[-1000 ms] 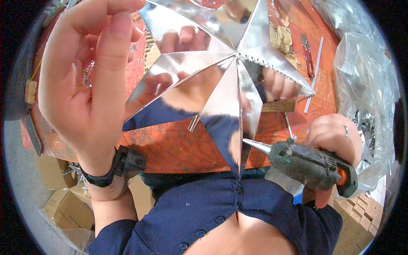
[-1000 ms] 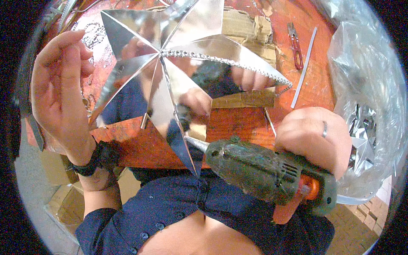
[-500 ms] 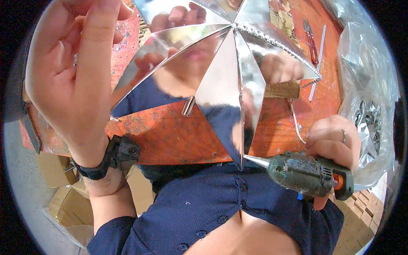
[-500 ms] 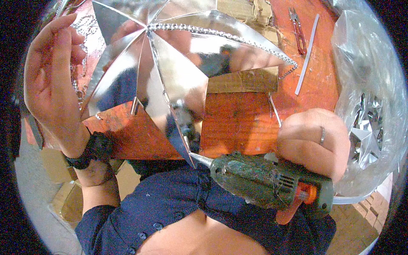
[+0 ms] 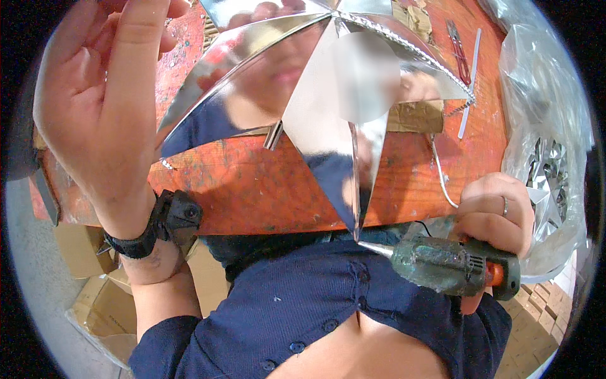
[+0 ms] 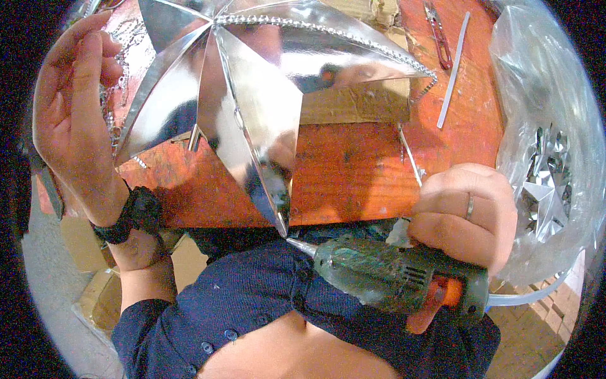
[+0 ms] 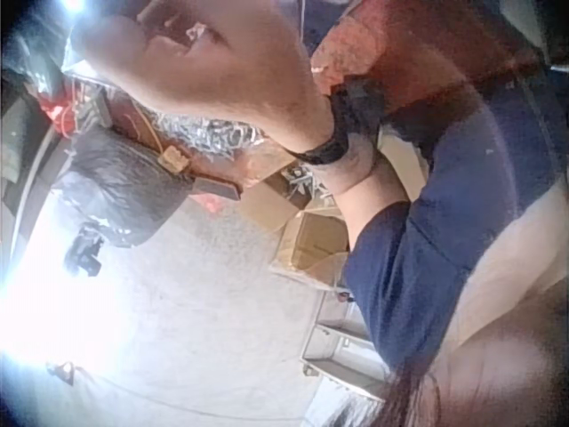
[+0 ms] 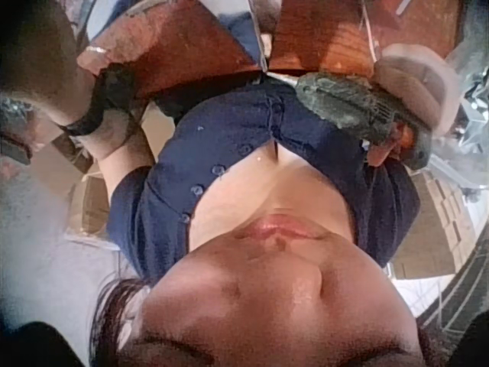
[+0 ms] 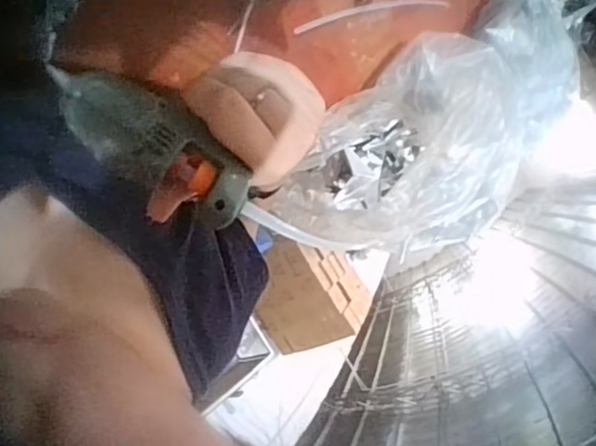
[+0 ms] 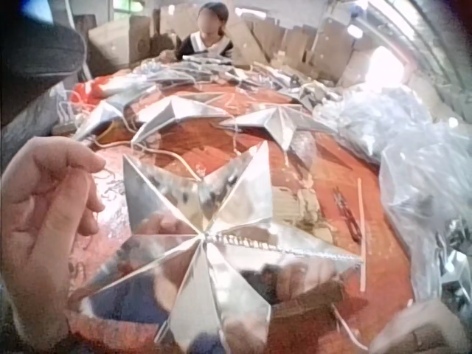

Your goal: Applying silver decorative trim to the edges of metallic star ornaments using a hot glue gun.

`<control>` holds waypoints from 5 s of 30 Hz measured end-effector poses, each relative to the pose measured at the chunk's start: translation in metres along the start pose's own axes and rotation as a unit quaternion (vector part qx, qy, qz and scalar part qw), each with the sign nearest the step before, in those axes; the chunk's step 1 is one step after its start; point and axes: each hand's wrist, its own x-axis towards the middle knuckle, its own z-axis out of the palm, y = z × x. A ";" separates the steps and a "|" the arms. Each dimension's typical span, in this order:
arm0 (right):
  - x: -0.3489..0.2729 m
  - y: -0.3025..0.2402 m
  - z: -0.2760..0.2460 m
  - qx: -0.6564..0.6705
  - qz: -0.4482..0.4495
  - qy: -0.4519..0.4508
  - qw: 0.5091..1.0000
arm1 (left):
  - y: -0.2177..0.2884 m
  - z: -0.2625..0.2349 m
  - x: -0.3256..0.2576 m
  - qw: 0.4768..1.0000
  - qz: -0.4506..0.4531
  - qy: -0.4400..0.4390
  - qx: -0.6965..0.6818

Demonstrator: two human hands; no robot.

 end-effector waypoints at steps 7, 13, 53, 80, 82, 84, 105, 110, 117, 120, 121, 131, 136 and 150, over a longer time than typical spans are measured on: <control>-0.052 0.009 -0.017 0.014 -0.064 0.100 0.993 | 0.005 -0.012 0.003 0.991 0.059 -0.106 -0.053; -0.066 -0.001 0.008 -0.176 0.317 0.225 0.905 | 0.018 -0.043 -0.041 0.988 -0.067 -0.142 -0.007; 0.063 -0.050 -0.039 0.086 0.189 0.253 0.945 | 0.061 -0.128 0.050 0.985 -0.080 -0.095 -0.121; 0.020 -0.029 -0.004 0.430 0.351 0.323 0.767 | 0.091 -0.006 0.046 0.890 0.021 -0.450 -0.073; 0.018 -0.025 -0.002 0.414 0.361 0.336 0.765 | 0.087 0.000 0.048 0.887 -0.011 -0.455 -0.081; 0.014 -0.020 0.000 0.341 0.365 0.317 0.806 | 0.086 0.003 0.048 0.886 -0.045 -0.454 -0.086; 0.018 0.001 0.000 0.138 0.389 0.309 0.857 | 0.062 0.029 0.046 0.906 0.033 -0.420 0.031; 0.017 0.002 -0.001 0.130 0.383 0.293 0.866 | 0.060 0.029 0.047 0.906 0.011 -0.421 0.037; 0.013 0.008 0.002 0.128 0.394 0.282 0.865 | 0.059 0.022 0.045 0.928 -0.115 -0.349 -0.056; 0.012 0.012 0.003 0.118 0.375 0.272 0.878 | 0.053 0.010 0.045 0.949 -0.002 -0.316 -0.008; 0.012 0.012 0.003 0.118 0.376 0.272 0.878 | 0.052 0.005 0.047 0.939 0.071 -0.332 0.059; 0.014 0.013 0.003 0.123 0.392 0.260 0.874 | 0.035 0.008 0.041 0.844 0.366 -0.330 0.211; 0.010 0.015 0.004 0.096 0.391 0.249 0.881 | 0.038 0.006 0.037 0.828 0.393 -0.319 0.240; 0.006 0.018 0.003 0.113 0.399 0.242 0.877 | 0.032 0.001 0.033 0.865 0.343 -0.312 0.192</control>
